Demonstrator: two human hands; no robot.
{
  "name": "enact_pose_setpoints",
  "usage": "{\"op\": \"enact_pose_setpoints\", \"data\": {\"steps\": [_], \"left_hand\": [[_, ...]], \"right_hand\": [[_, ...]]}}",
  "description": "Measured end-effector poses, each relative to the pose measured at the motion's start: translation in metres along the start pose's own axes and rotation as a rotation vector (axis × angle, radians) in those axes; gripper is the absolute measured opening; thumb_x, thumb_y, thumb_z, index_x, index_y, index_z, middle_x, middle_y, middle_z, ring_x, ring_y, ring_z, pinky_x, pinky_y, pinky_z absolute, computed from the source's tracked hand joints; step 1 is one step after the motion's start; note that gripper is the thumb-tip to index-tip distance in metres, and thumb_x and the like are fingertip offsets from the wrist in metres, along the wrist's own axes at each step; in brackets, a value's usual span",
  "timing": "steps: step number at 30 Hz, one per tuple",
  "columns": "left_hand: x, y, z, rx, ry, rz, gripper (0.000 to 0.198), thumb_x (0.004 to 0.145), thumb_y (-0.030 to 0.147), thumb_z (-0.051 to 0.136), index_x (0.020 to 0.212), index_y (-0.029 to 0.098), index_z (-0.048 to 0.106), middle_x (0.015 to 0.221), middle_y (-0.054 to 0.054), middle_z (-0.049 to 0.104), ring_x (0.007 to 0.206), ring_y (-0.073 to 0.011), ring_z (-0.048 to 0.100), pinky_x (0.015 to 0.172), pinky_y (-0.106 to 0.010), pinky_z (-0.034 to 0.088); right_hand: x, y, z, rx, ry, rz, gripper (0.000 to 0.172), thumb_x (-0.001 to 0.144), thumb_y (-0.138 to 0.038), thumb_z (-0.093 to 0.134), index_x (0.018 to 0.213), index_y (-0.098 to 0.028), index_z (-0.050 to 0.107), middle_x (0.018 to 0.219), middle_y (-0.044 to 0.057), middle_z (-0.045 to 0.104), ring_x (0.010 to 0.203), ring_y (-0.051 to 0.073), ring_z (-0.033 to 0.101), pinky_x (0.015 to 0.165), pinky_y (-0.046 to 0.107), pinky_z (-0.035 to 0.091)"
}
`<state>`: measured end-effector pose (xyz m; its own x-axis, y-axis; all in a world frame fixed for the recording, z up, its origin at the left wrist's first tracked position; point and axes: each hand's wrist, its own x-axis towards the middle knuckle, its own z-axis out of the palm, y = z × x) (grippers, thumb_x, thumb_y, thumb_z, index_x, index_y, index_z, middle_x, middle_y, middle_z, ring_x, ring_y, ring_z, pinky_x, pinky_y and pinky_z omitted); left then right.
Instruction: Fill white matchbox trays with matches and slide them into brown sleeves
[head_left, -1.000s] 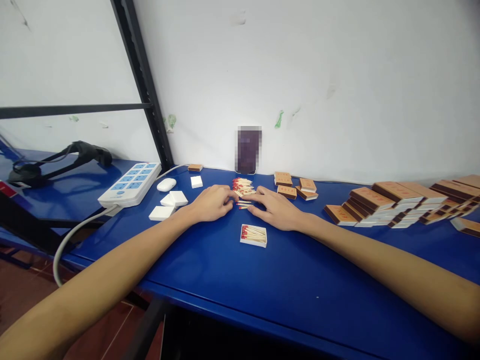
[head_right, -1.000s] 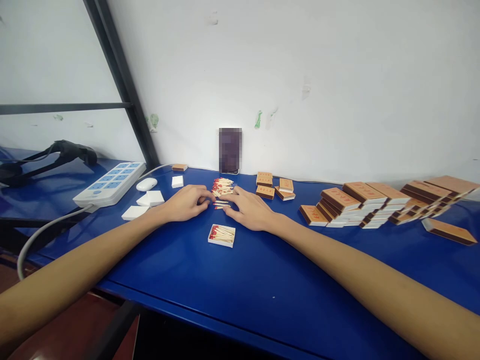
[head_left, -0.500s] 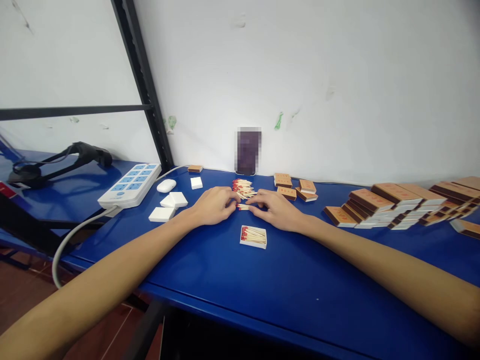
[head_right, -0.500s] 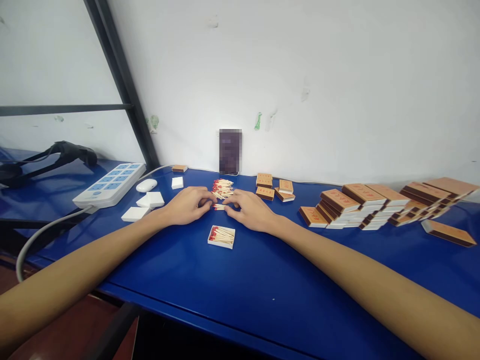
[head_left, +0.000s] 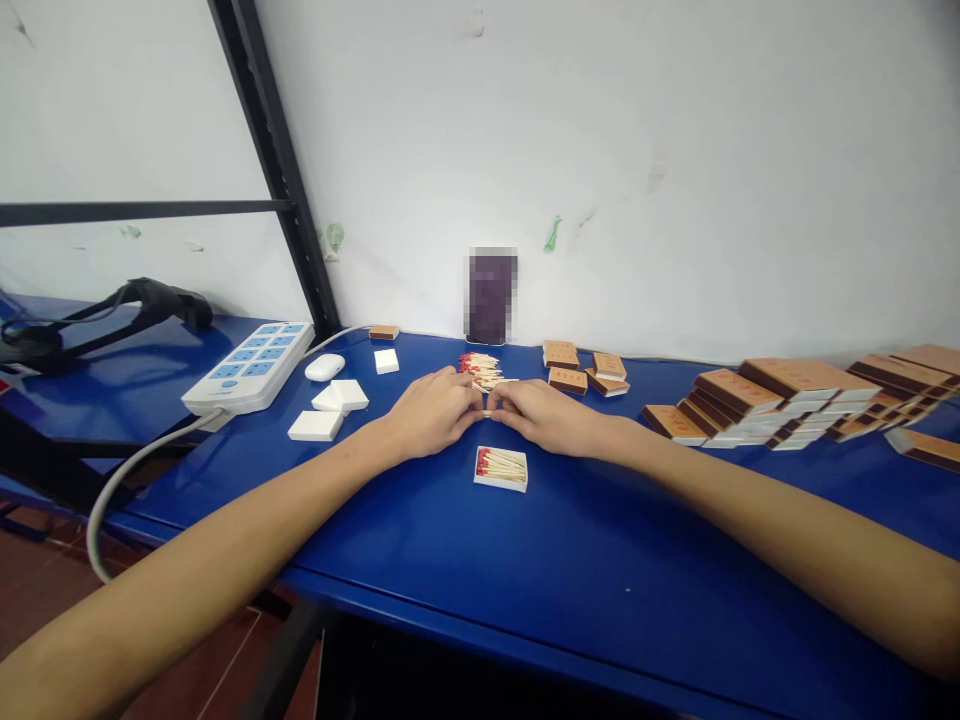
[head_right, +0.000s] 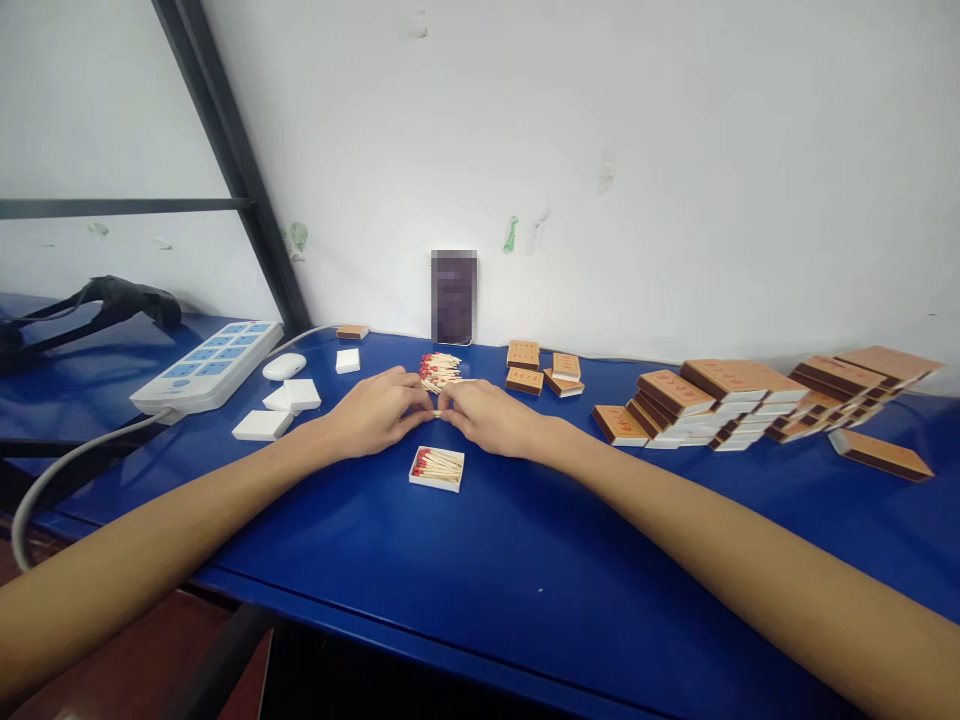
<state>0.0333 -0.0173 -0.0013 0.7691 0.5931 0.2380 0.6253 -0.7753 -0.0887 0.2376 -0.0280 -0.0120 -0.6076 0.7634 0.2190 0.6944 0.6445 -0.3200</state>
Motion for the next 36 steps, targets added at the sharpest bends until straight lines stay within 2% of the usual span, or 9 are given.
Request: {"op": "enact_pose_setpoints", "data": {"steps": [4,8,10,16,22,30,34,36], "left_hand": [[0.001,0.002,0.004,0.057,-0.035,-0.018,0.03,0.099,0.031,0.034,0.105,0.014,0.059,0.102,-0.01,0.061,0.094,-0.0239,0.053,0.079,-0.036,0.044],[0.002,-0.001,0.007,0.085,-0.081,-0.018,0.035,0.1,0.035,0.028,0.11,0.015,0.054,0.108,-0.013,0.059,0.096,-0.0259,0.054,0.08,-0.04,0.044],[0.002,-0.005,0.008,0.043,-0.107,-0.004,0.035,0.1,0.036,0.027,0.11,0.016,0.053,0.109,-0.012,0.059,0.094,-0.0249,0.055,0.08,-0.04,0.044],[0.005,-0.01,0.007,-0.081,-0.14,0.084,0.031,0.1,0.032,0.027,0.103,0.014,0.052,0.107,-0.013,0.06,0.09,-0.0229,0.056,0.082,-0.038,0.043],[0.003,-0.005,0.003,-0.055,-0.147,0.114,0.032,0.1,0.033,0.028,0.104,0.013,0.054,0.105,-0.013,0.061,0.092,-0.023,0.057,0.082,-0.037,0.043],[-0.004,-0.005,-0.002,0.002,-0.154,0.115,0.035,0.101,0.034,0.026,0.1,0.014,0.055,0.096,-0.011,0.061,0.09,-0.0232,0.057,0.08,-0.036,0.042],[-0.008,-0.001,-0.013,-0.059,-0.116,0.112,0.031,0.101,0.032,0.028,0.098,0.014,0.053,0.094,-0.01,0.06,0.083,-0.0212,0.056,0.075,-0.034,0.042],[-0.011,0.002,-0.021,-0.158,-0.109,0.132,0.03,0.1,0.034,0.03,0.095,0.015,0.052,0.09,-0.008,0.059,0.078,-0.0186,0.055,0.072,-0.032,0.042]], "right_hand": [[0.004,-0.008,-0.005,-0.104,-0.095,0.036,0.02,0.098,-0.03,0.039,0.092,-0.017,0.053,0.085,0.007,0.064,0.072,0.017,0.056,0.064,0.027,0.037],[0.005,-0.017,-0.005,-0.372,-0.159,0.054,0.023,0.098,-0.025,0.033,0.097,-0.013,0.053,0.088,0.013,0.066,0.073,0.022,0.06,0.064,0.031,0.036],[0.006,-0.02,-0.005,-0.419,-0.172,0.042,0.025,0.098,-0.023,0.032,0.099,-0.011,0.053,0.087,0.014,0.067,0.073,0.022,0.061,0.064,0.032,0.035],[0.003,-0.02,-0.006,-0.38,-0.191,0.034,0.025,0.099,-0.026,0.031,0.105,-0.011,0.051,0.09,0.015,0.068,0.072,0.022,0.063,0.06,0.031,0.035],[-0.005,-0.018,-0.011,-0.367,-0.228,0.005,0.028,0.101,-0.033,0.03,0.103,-0.013,0.05,0.082,0.012,0.066,0.064,0.019,0.059,0.056,0.03,0.032],[-0.004,-0.02,-0.005,-0.349,-0.187,-0.029,0.026,0.099,-0.032,0.032,0.101,-0.012,0.05,0.076,0.01,0.063,0.059,0.018,0.052,0.053,0.03,0.026],[-0.006,-0.026,-0.018,-0.303,-0.181,-0.055,0.025,0.098,-0.031,0.032,0.099,-0.013,0.05,0.075,0.008,0.061,0.056,0.016,0.047,0.054,0.03,0.029],[-0.011,-0.034,-0.029,-0.272,-0.21,-0.092,0.026,0.098,-0.032,0.032,0.091,-0.016,0.051,0.072,0.006,0.059,0.055,0.015,0.044,0.055,0.03,0.03]]}}
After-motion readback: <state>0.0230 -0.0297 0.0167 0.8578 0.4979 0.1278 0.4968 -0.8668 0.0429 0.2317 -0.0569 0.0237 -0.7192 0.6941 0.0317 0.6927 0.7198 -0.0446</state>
